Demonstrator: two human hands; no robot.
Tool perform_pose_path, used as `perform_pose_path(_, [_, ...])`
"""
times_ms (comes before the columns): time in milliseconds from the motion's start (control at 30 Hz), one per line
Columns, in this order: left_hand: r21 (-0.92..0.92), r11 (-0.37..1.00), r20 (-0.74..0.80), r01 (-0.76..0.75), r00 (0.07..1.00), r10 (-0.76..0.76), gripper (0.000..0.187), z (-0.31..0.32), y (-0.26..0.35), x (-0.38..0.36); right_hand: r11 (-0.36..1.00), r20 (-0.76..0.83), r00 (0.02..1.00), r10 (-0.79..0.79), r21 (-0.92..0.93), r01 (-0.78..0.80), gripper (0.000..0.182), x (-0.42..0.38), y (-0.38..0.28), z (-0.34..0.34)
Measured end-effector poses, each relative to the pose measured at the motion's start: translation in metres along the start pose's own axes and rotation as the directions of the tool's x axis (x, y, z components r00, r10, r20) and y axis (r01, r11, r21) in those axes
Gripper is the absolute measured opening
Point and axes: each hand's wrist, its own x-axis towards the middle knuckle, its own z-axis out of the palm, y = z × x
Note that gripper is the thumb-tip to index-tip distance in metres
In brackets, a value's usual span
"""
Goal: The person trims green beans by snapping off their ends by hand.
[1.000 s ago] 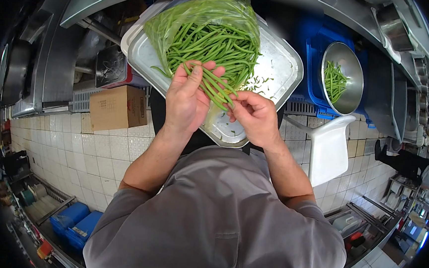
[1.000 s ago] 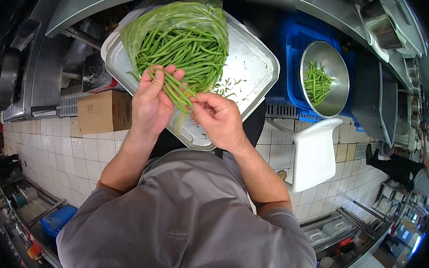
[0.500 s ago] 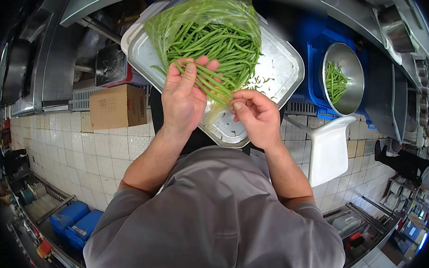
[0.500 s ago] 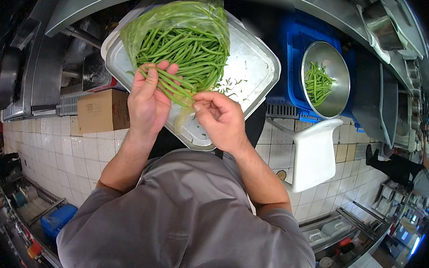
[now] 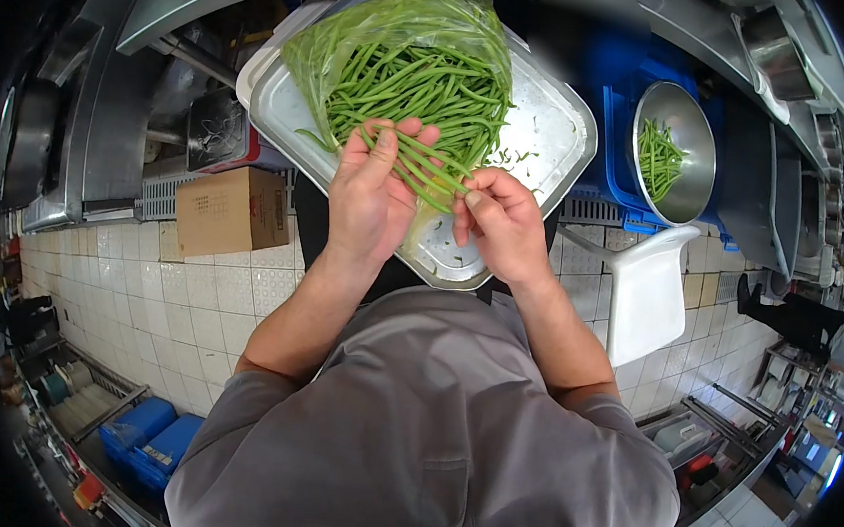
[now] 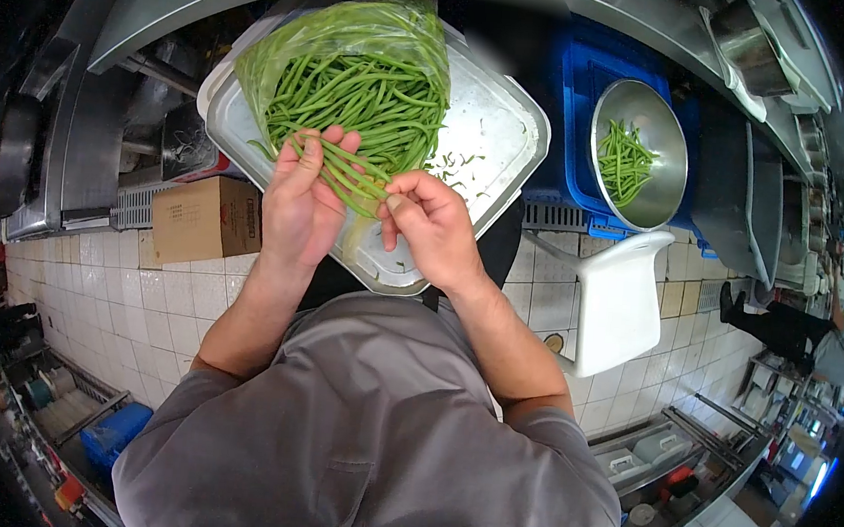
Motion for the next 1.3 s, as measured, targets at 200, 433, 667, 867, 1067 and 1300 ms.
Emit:
perform_pose_path(200, [0.008,1.0,-0.071,-0.009,0.997,0.009,0.014,-0.003,0.0,0.005,0.992,0.073,0.997,0.016,0.127,-0.026,0.015,-0.001,-0.001,-0.002])
perform_pose_path(433, [0.118,0.983,-0.011,-0.141,0.99,0.143,0.013,0.009,0.003,0.002,0.937,-0.059,0.996,-0.06,-0.347,0.036,0.013,-0.009,-0.004,0.009])
perform_pose_path(667, [-0.058,0.998,-0.013,-0.015,1.0,0.014,0.013,0.004,0.005,0.0,0.963,0.036,0.999,-0.006,-0.269,0.015,0.01,-0.01,-0.005,0.003])
perform_pose_path(867, [-0.047,0.997,-0.073,0.06,0.995,-0.064,0.02,0.006,0.016,0.001,0.977,-0.108,0.992,0.065,-0.193,-0.085,0.024,-0.003,0.009,-0.025])
perform_pose_path(1067, [-0.093,0.887,-0.015,0.452,0.89,-0.455,0.024,0.077,-0.012,0.015,0.962,-0.141,0.987,0.074,-0.252,-0.108,0.019,-0.013,0.008,-0.032])
perform_pose_path(1300, [0.413,0.791,0.241,0.451,0.784,-0.573,0.066,0.187,-0.119,0.093,0.663,0.033,0.916,-0.4,-0.68,0.313,0.014,-0.015,0.01,-0.026])
